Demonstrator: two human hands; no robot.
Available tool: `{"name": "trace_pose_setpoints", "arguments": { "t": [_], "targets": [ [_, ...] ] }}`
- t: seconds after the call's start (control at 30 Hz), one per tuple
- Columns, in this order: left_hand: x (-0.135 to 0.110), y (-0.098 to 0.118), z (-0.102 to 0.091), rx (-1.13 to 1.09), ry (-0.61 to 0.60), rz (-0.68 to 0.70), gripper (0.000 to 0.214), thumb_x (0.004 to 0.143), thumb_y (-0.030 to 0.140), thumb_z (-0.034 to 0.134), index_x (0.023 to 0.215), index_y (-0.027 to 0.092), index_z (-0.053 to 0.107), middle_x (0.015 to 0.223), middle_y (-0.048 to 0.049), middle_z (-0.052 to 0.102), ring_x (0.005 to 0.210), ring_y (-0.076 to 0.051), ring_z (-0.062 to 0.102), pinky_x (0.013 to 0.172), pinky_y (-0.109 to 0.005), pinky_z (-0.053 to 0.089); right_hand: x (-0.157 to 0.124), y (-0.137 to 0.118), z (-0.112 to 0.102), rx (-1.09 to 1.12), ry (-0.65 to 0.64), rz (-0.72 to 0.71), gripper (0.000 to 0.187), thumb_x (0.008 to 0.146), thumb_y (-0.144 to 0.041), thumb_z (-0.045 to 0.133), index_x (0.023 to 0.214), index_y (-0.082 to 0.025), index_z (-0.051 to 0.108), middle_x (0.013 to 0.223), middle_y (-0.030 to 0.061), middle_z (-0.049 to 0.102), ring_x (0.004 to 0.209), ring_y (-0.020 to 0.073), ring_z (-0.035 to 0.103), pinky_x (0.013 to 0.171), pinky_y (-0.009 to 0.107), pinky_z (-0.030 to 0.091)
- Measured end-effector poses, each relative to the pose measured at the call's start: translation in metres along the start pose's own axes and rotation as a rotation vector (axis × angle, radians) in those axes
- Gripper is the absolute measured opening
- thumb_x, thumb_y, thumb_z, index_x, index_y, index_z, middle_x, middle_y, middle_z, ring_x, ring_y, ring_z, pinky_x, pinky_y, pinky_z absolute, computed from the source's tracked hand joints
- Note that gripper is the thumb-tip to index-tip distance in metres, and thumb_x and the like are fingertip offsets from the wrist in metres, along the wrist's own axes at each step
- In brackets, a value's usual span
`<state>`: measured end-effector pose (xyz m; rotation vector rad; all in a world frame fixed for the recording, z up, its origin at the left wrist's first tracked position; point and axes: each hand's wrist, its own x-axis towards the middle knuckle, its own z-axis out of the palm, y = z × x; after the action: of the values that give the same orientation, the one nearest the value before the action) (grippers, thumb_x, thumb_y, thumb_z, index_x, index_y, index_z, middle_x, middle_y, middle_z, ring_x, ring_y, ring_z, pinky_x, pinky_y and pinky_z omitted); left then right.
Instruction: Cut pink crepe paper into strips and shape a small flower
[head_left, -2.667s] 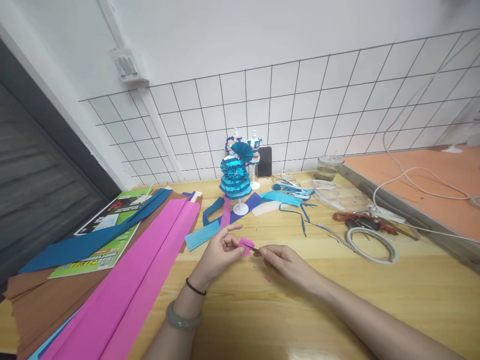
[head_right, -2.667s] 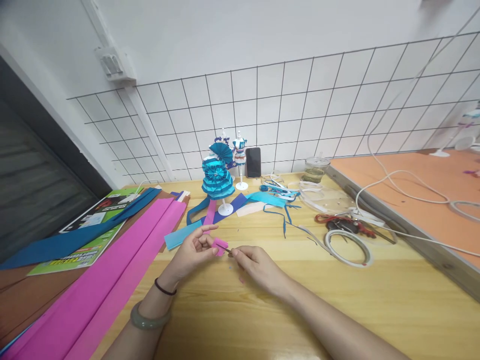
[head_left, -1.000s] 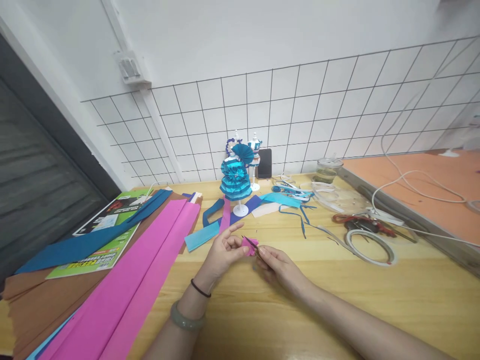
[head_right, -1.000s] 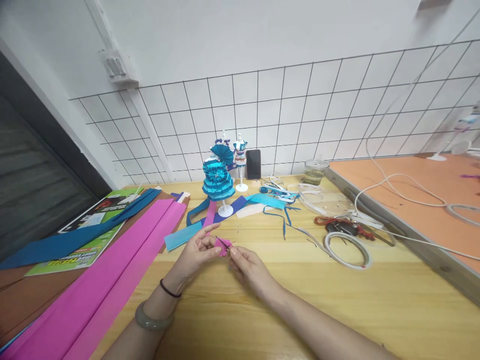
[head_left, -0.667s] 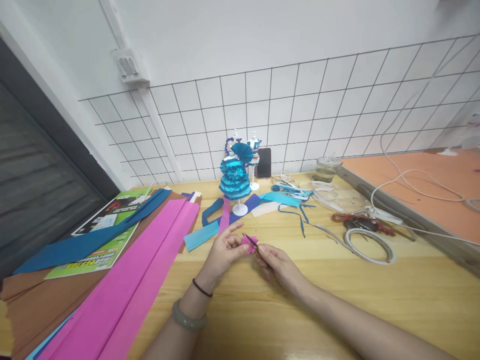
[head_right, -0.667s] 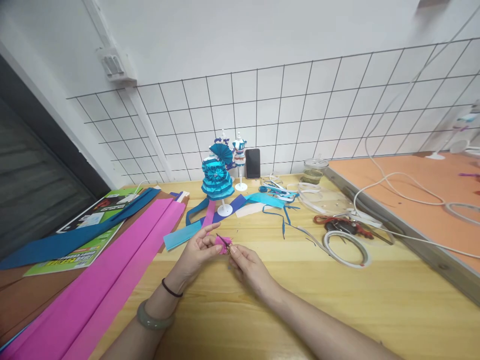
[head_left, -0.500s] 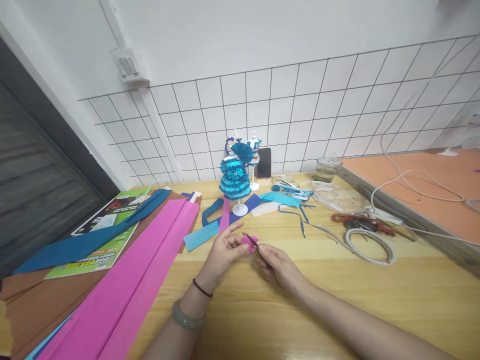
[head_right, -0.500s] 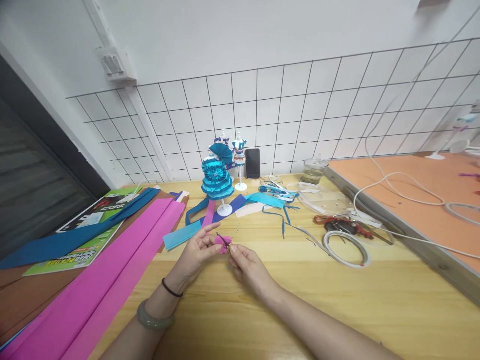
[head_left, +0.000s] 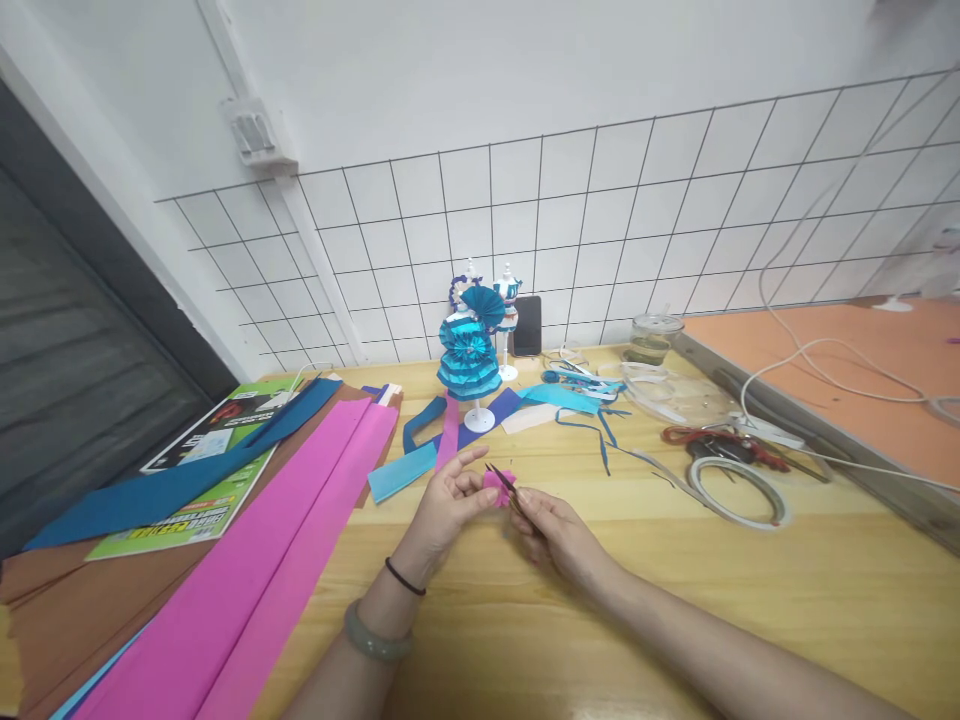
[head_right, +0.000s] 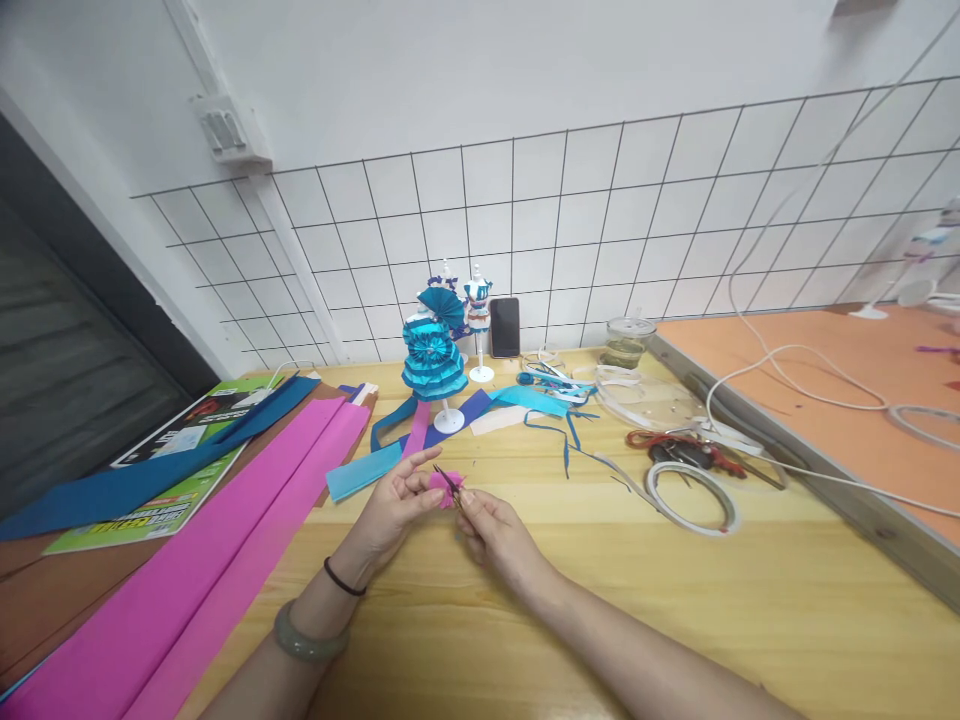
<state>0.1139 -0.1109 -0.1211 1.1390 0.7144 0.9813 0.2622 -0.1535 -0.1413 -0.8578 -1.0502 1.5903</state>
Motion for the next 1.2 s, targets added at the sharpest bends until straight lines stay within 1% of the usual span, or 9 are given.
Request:
{"name": "trace_pose_setpoints", "arguments": {
  "t": [0.2, 0.37, 0.57, 0.77, 0.9, 1.03, 1.2],
  "targets": [
    [-0.0001, 0.0013, 0.0004, -0.003, 0.018, -0.023, 0.062, 0.065, 0.022, 0.072, 0.12, 0.015, 0.045, 0.078, -0.0042, 0.067, 0.076, -0.016, 0.061, 0.08, -0.03, 0.042, -0.0005, -0.0013, 0.0015, -0.027, 0.022, -0.001, 0.045, 0.075, -0.059, 0.05, 0.061, -0.019, 0.035, 0.052, -0.008, 0.028, 0.039, 0.0038, 0.021, 0.038, 0.022, 0.014],
    [0.0004, 0.0022, 0.0016, 0.0, 0.024, -0.03, 0.061, 0.064, 0.023, 0.072, 0.119, 0.015, 0.047, 0.082, -0.0065, 0.067, 0.079, -0.017, 0.062, 0.081, -0.031, 0.041, -0.001, -0.0004, 0.0006, -0.024, 0.015, -0.007, 0.043, 0.076, -0.058, 0.05, 0.063, -0.019, 0.036, 0.052, -0.0081, 0.027, 0.04, 0.0043, 0.02, 0.038, 0.021, 0.014],
    [0.0008, 0.0008, 0.0005, -0.018, 0.027, -0.034, 0.059, 0.062, 0.022, 0.074, 0.115, 0.014, 0.05, 0.08, -0.0063, 0.068, 0.077, -0.016, 0.062, 0.081, -0.032, 0.041, 0.0001, 0.0012, -0.0012, -0.046, 0.019, -0.023, 0.042, 0.077, -0.057, 0.049, 0.064, -0.019, 0.038, 0.052, -0.0081, 0.027, 0.04, 0.0044, 0.021, 0.038, 0.021, 0.016],
    [0.0009, 0.0, 0.0001, -0.009, 0.014, -0.029, 0.055, 0.064, 0.022, 0.072, 0.114, 0.014, 0.05, 0.082, -0.0069, 0.067, 0.077, -0.016, 0.062, 0.081, -0.031, 0.042, -0.001, -0.0002, 0.0004, -0.026, 0.01, -0.012, 0.042, 0.079, -0.055, 0.048, 0.062, -0.019, 0.034, 0.052, -0.0081, 0.026, 0.039, 0.0043, 0.019, 0.038, 0.021, 0.014],
    [0.0006, 0.0009, 0.0009, -0.027, 0.011, -0.036, 0.055, 0.062, 0.022, 0.074, 0.112, 0.015, 0.052, 0.083, -0.0062, 0.067, 0.077, -0.015, 0.062, 0.079, -0.03, 0.043, -0.0014, 0.0, -0.0001, -0.034, 0.021, -0.008, 0.044, 0.078, -0.056, 0.048, 0.06, -0.019, 0.034, 0.052, -0.0078, 0.027, 0.039, 0.0042, 0.02, 0.038, 0.022, 0.015],
    [0.0002, 0.0028, 0.002, -0.042, 0.002, -0.042, 0.053, 0.062, 0.022, 0.074, 0.11, 0.015, 0.053, 0.084, -0.0061, 0.068, 0.077, -0.015, 0.062, 0.08, -0.029, 0.043, -0.0011, 0.0002, -0.0008, -0.023, 0.005, -0.013, 0.043, 0.078, -0.056, 0.048, 0.061, -0.019, 0.033, 0.052, -0.008, 0.025, 0.04, 0.0046, 0.018, 0.039, 0.022, 0.014],
    [-0.0002, 0.0028, 0.003, -0.048, 0.003, -0.038, 0.047, 0.062, 0.021, 0.073, 0.105, 0.015, 0.054, 0.09, -0.008, 0.068, 0.079, -0.016, 0.062, 0.081, -0.03, 0.043, -0.0007, 0.0002, 0.001, -0.019, 0.007, -0.02, 0.043, 0.079, -0.057, 0.047, 0.061, -0.02, 0.033, 0.053, -0.0077, 0.025, 0.041, 0.005, 0.018, 0.039, 0.022, 0.013]
  ]
}}
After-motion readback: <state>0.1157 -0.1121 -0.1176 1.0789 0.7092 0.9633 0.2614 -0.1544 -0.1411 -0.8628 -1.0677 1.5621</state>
